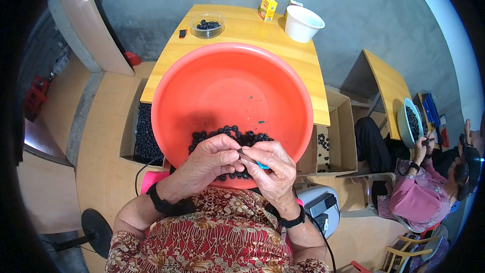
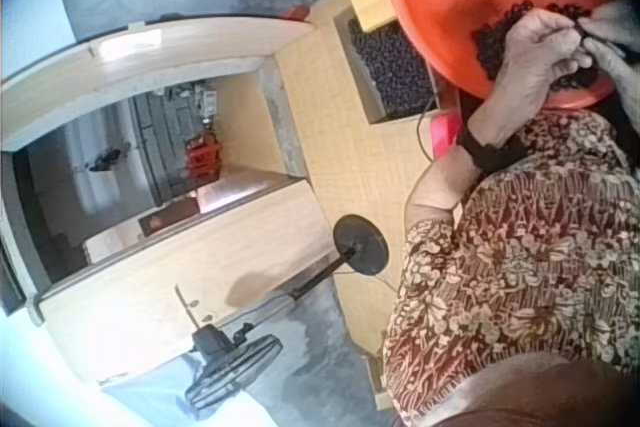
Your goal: Manually removing stems or imperfections from small black grapes and placing them in a bowl.
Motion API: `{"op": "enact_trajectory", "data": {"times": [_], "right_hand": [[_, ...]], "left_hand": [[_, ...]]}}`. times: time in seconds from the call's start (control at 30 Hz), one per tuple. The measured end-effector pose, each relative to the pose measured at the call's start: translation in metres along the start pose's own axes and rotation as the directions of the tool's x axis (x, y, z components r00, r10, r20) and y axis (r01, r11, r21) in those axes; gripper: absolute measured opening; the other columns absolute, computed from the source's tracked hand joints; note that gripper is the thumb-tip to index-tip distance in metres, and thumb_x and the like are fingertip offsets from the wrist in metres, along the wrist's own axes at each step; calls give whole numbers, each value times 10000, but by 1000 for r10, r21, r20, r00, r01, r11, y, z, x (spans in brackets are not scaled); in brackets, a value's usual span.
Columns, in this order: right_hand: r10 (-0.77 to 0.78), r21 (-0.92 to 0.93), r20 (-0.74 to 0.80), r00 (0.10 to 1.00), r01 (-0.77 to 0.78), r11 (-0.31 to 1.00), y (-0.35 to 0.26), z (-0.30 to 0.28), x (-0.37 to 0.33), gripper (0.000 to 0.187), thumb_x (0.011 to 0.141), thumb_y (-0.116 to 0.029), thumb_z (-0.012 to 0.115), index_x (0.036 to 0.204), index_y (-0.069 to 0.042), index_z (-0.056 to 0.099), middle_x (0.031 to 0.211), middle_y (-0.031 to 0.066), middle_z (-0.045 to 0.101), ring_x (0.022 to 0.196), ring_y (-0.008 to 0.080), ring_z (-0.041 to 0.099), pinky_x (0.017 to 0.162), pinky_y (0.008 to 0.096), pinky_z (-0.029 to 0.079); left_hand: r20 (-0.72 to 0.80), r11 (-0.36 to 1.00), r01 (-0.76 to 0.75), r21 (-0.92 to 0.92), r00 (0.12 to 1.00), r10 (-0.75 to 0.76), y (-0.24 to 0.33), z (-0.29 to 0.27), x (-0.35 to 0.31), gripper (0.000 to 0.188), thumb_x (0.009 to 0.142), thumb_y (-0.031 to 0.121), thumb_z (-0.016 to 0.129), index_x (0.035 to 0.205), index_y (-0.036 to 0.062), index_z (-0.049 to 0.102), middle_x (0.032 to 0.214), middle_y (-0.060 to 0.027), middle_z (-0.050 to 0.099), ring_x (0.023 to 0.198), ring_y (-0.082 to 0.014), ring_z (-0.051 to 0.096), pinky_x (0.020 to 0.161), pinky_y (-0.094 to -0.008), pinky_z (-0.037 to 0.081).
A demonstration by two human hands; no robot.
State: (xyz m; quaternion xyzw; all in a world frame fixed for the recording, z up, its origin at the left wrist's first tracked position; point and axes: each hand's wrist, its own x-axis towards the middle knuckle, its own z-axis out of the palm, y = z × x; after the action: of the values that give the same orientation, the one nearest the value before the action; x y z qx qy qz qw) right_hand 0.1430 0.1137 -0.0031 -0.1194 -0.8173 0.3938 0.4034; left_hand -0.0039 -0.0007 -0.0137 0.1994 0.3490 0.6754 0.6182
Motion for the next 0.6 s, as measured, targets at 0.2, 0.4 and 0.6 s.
{"op": "enact_trajectory", "data": {"times": [0.2, 0.4, 0.6], "right_hand": [[10, 24, -4, 1000, -10, 1000, 1, 2, 2, 255, 751, 20, 764, 998, -15, 711, 935, 114, 652, 812, 182, 636, 684, 281, 518], [187, 231, 57, 981, -195, 953, 10, 0, 2, 252, 757, -7, 778, 1000, -17, 711, 934, 103, 650, 843, 174, 630, 707, 274, 509], [141, 148, 70, 987, -151, 977, 3, -3, 2, 257, 764, -30, 782, 1013, -22, 721, 945, 97, 643, 831, 163, 626, 705, 269, 510]], "left_hand": [[-32, 995, -79, 62, 996, 81, -2, -3, 1, 147, 919, 120, 664, 1030, 35, 620, 965, -58, 666, 872, -114, 652, 784, -242, 535], [-17, 980, -161, 116, 986, 164, -2, -3, 3, 148, 899, 69, 673, 1033, 48, 614, 966, -54, 667, 890, -126, 662, 798, -236, 548], [5, 997, 17, -74, 1000, -16, 0, -5, 2, 141, 897, 69, 674, 1021, 68, 607, 992, -40, 660, 916, -112, 646, 819, -239, 540]]}}
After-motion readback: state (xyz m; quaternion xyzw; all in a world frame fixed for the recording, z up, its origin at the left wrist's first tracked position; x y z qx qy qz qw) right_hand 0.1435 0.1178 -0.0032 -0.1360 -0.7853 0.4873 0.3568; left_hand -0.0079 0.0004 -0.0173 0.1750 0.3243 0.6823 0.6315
